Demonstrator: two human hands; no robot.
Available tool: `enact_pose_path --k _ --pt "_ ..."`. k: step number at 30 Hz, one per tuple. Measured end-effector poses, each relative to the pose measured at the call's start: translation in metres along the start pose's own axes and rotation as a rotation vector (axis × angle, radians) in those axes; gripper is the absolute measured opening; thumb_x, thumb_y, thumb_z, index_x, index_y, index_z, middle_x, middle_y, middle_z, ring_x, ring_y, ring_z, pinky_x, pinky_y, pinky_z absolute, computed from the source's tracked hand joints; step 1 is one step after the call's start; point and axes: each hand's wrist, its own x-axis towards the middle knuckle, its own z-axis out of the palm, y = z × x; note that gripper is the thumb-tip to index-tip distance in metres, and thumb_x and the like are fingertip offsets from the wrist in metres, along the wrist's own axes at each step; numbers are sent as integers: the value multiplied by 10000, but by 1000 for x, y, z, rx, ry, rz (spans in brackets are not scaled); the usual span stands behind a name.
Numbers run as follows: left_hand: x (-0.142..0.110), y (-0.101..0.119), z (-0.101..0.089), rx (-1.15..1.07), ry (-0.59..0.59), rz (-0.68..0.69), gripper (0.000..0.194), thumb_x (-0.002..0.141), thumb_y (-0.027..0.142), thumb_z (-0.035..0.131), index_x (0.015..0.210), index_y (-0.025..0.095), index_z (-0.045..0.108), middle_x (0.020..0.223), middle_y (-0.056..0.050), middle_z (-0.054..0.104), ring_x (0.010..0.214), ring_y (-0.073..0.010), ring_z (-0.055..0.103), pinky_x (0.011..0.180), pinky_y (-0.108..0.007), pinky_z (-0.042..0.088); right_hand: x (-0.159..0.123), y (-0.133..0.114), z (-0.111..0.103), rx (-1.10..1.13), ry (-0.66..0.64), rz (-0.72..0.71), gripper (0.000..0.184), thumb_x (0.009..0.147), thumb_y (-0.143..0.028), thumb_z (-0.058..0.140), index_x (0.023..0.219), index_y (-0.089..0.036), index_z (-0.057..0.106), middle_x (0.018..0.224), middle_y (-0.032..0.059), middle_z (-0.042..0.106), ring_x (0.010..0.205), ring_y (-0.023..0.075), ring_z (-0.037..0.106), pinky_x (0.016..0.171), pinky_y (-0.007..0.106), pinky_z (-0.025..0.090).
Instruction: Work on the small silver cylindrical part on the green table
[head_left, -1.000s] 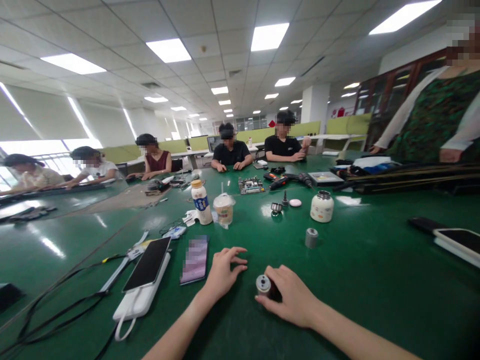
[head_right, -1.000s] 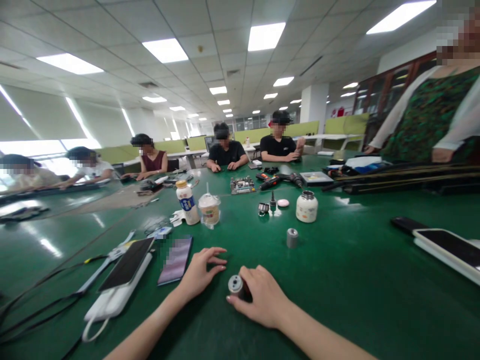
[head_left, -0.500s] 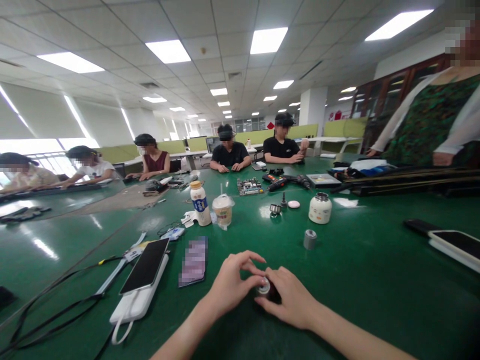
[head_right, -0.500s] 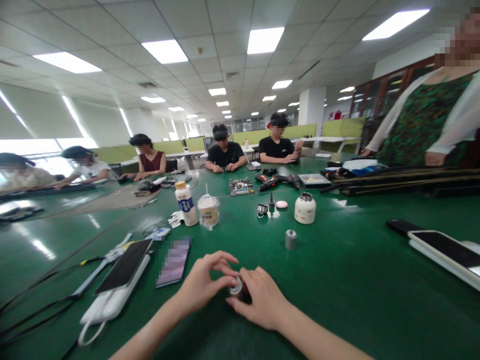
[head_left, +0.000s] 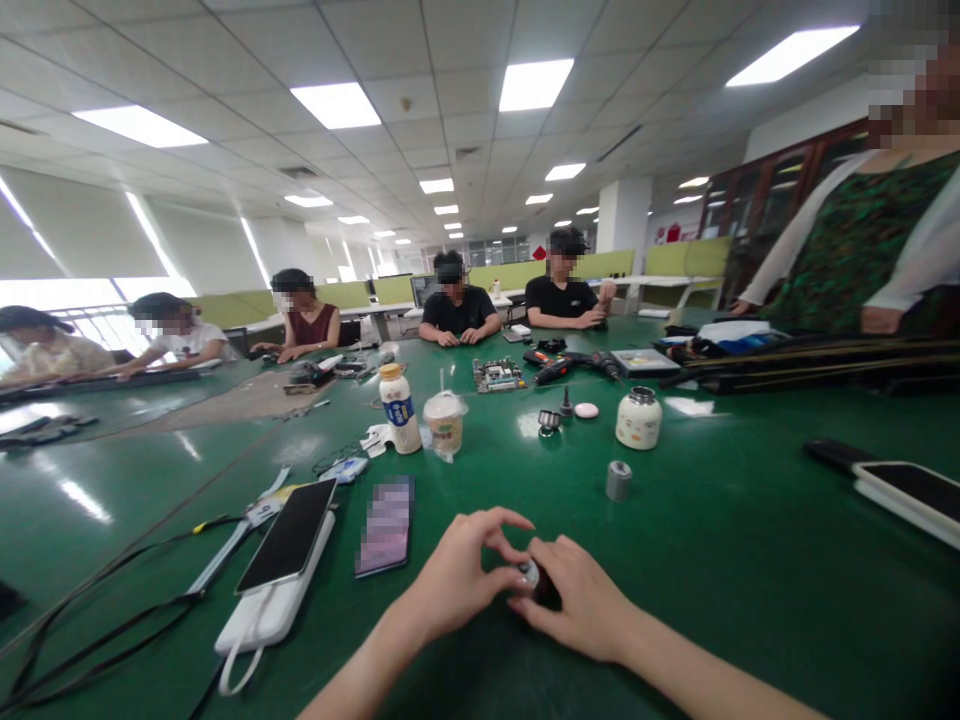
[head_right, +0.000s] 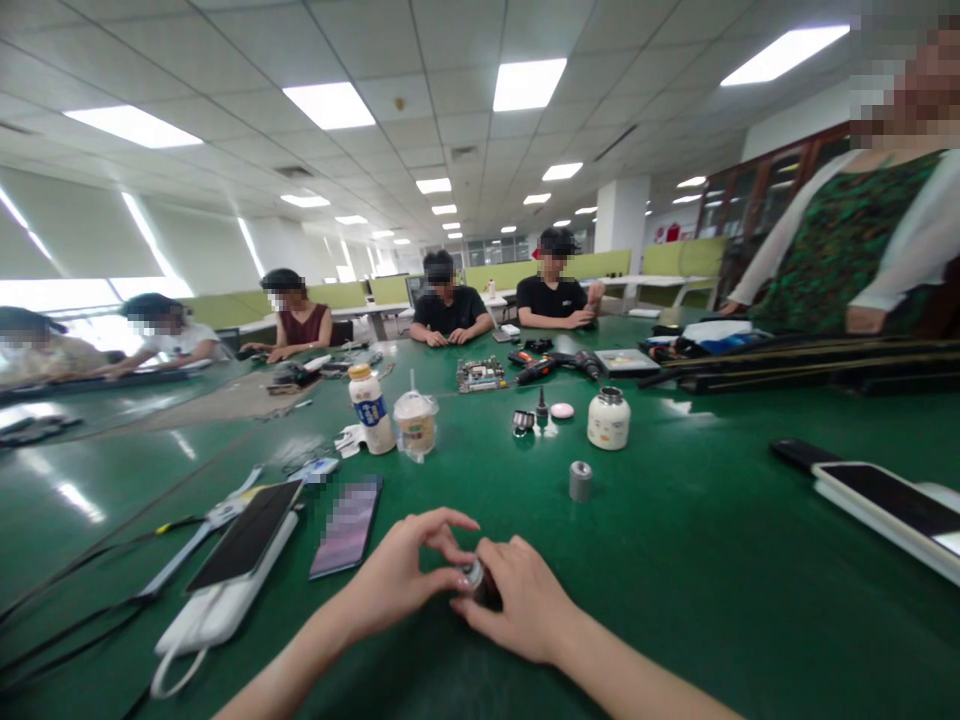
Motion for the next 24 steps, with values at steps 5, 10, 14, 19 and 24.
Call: enact_pose_path --k 5,10,14,19,24 --pt "-2 2 0 59 26 17 421 732 182 769 1117 279 629 856 49 775 1009 -232 633 907 -330 351 -1 0 0 -10 -3 3 231 872 -413 616 861 -209 508 823 7 628 764 208 577 700 313 381" --pt "-2 1 5 41 14 42 335 791 147 697 1095 277 644 868 38 788 972 -232 639 894 -340 347 0 0 1 10 4 10 221 858 -394 634 913 -208 530 871 17 640 797 217 587 727 322 396" --pt "-2 3 9 86 74 29 266 745 206 753 990 253 661 771 22 762 928 -260 619 838 -352 372 0 -1 -1 16 -5 3 212 868 -393 619 863 -213 508 843 8 637 772 208 582 711 316 395" --pt "-2 1 7 19 87 52 463 712 152 764 1134 263 610 988 -3 767 1050 -262 595 924 -370 374 -2 0 0 14 0 -2 209 868 -392 616 879 -209 515 870 21 651 798 216 590 738 330 402" --pt "0 -4 4 -109 -47 20 426 787 118 682 1182 248 593 911 -1 789 1050 -236 644 968 -355 383 -3 1 2 -13 10 16 242 857 -421 629 897 -207 522 859 22 640 787 220 582 714 323 400"
